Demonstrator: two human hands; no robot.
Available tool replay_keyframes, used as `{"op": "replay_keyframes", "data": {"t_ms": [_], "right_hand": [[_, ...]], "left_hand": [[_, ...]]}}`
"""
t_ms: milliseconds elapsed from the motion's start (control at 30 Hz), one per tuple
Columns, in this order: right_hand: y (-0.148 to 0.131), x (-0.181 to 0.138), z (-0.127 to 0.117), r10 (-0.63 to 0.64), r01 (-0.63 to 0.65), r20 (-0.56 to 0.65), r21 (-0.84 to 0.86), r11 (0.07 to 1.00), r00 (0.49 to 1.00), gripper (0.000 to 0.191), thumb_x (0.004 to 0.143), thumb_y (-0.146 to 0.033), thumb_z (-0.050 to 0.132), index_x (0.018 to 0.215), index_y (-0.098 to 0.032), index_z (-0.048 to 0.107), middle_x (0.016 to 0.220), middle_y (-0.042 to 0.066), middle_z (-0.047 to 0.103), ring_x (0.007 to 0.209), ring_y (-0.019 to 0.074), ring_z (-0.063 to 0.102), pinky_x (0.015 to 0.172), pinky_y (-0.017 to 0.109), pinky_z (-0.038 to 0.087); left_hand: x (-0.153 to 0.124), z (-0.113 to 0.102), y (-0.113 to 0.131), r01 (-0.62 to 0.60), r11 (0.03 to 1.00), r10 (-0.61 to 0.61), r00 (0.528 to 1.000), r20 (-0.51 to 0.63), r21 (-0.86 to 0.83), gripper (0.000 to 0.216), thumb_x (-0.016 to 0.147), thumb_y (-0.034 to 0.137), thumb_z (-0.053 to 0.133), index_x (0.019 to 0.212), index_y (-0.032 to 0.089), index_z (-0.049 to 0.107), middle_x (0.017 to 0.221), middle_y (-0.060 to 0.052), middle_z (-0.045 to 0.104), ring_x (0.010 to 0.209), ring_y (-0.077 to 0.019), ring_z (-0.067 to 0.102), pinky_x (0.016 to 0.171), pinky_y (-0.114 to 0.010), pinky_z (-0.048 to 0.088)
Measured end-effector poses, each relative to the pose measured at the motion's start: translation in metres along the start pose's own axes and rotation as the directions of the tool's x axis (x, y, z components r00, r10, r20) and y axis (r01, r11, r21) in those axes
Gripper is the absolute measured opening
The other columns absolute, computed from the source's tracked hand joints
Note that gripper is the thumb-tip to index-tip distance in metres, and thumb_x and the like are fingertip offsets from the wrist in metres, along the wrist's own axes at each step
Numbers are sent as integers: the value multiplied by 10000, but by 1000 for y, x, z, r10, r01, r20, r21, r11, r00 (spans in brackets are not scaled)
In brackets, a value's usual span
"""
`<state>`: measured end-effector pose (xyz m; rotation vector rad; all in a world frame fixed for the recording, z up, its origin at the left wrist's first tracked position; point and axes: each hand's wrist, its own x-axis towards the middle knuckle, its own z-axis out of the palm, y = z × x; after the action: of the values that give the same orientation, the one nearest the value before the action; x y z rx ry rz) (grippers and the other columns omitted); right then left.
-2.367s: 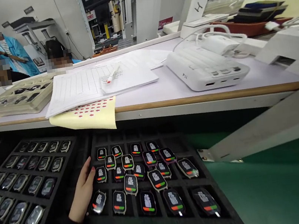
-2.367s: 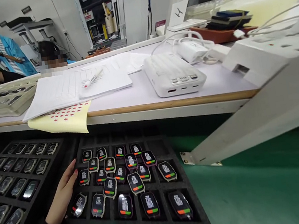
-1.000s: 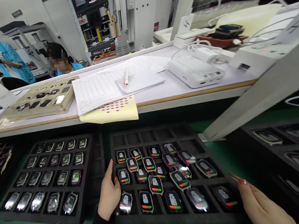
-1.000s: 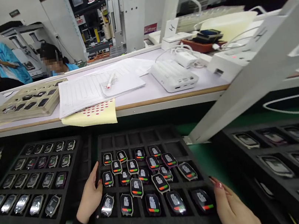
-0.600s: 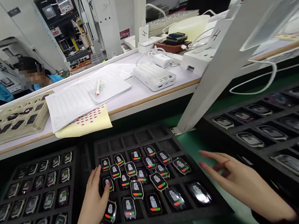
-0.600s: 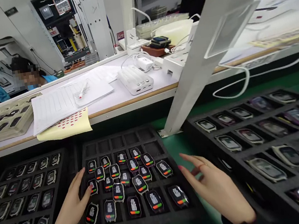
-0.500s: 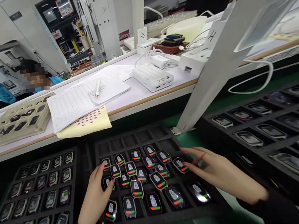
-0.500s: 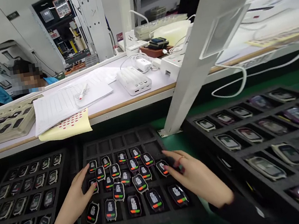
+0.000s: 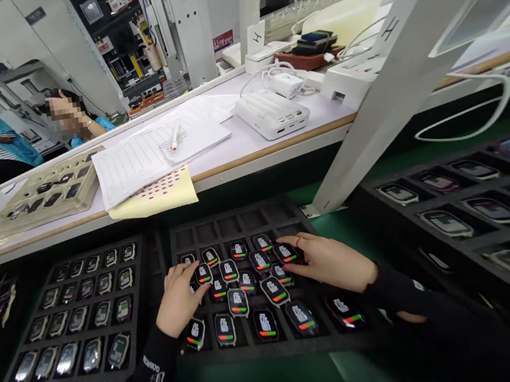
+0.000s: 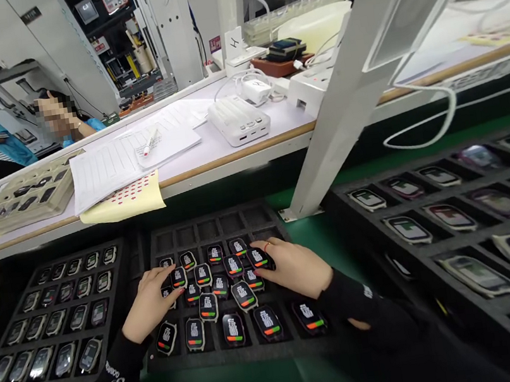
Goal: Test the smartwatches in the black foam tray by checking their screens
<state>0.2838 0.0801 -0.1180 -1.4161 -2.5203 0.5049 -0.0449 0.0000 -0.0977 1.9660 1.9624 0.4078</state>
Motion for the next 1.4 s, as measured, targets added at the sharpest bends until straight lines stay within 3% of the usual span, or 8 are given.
{"op": "replay_keyframes", "data": {"t_ms": [233, 367, 500, 633, 833, 1033, 1267, 1400], "right_hand": [[-10, -7, -1, -32, 28, -86, -53, 998, 996, 511, 924, -300, 603, 1387, -93, 546, 1245, 196, 648, 1158, 408, 603, 937, 525, 536], [-22, -15, -1, -254, 258, -137, 10, 966, 957, 472, 1032, -288, 434, 1462, -93, 442, 1339, 186, 619, 1254, 339, 560, 1042, 544, 483], [-31, -20, 1, -435, 444, -127, 50, 895, 891, 429, 1058, -234, 355, 1447, -96, 472, 1342, 182, 627, 1332, 315, 509, 1154, 620, 341], [-31, -18, -1, -474, 478, -75, 29, 878, 877, 433, 1048, -220, 358, 1414, -51, 517, 1221, 183, 698, 1343, 367, 487, 1148, 697, 285], [-21, -2, -3, -446, 452, -143, 6, 892, 883, 462, 996, -199, 478, 1452, -132, 512, 1267, 172, 673, 1235, 334, 588, 1149, 646, 330], [-13, 22, 1, -496, 493, 24, 67, 867, 868, 555, 880, -170, 618, 1428, -126, 538, 1373, 178, 602, 1317, 354, 518, 1163, 632, 311], [-19, 39, 1, -488, 481, 84, 95, 872, 869, 420, 819, -148, 663, 1239, -143, 656, 1195, 151, 683, 1181, 341, 623, 1176, 588, 325], [-25, 40, 3, -427, 418, 58, 124, 900, 902, 434, 781, -96, 657, 1210, -160, 637, 1195, 135, 655, 1101, 338, 656, 1080, 526, 477]], "left_hand": [[3, 1, 3, 11, 1000, -11, 1000, 0, 15, 419, 853, 330, 705, 1260, 264, 632, 1219, -75, 642, 1201, -308, 544, 1044, -479, 433], [2, 2, 4, 6, 1000, -6, 1000, 0, 14, 412, 850, 304, 705, 1250, 247, 627, 1212, -76, 642, 1189, -304, 541, 1047, -479, 423], [3, 2, 5, -1, 1000, 1, 1000, 8, 6, 406, 863, 306, 681, 1261, 255, 617, 1222, -72, 642, 1189, -300, 538, 1041, -479, 424], [3, 3, 4, 4, 1000, -4, 1000, 10, 0, 425, 867, 324, 674, 1281, 253, 614, 1218, -74, 644, 1192, -303, 536, 1041, -477, 427], [4, 6, 1, 5, 1000, -6, 1000, -5, -21, 418, 866, 351, 671, 1274, 266, 629, 1176, -72, 645, 1163, -300, 543, 1039, -482, 432], [-3, 5, 3, 35, 996, -38, 998, -41, -82, 463, 851, 307, 687, 1305, 270, 612, 1227, -69, 621, 1205, -295, 525, 1087, -493, 401], [-30, 5, 4, 105, 968, -134, 984, -114, -228, 359, 949, 378, 548, 1298, 327, 615, 1281, -56, 605, 1259, -272, 521, 1051, -447, 465], [-49, 9, -8, 145, 936, -223, 950, -220, -320, 305, 970, 398, 506, 1210, 307, 669, 1259, -61, 610, 1240, -250, 541, 1069, -434, 461]]}}
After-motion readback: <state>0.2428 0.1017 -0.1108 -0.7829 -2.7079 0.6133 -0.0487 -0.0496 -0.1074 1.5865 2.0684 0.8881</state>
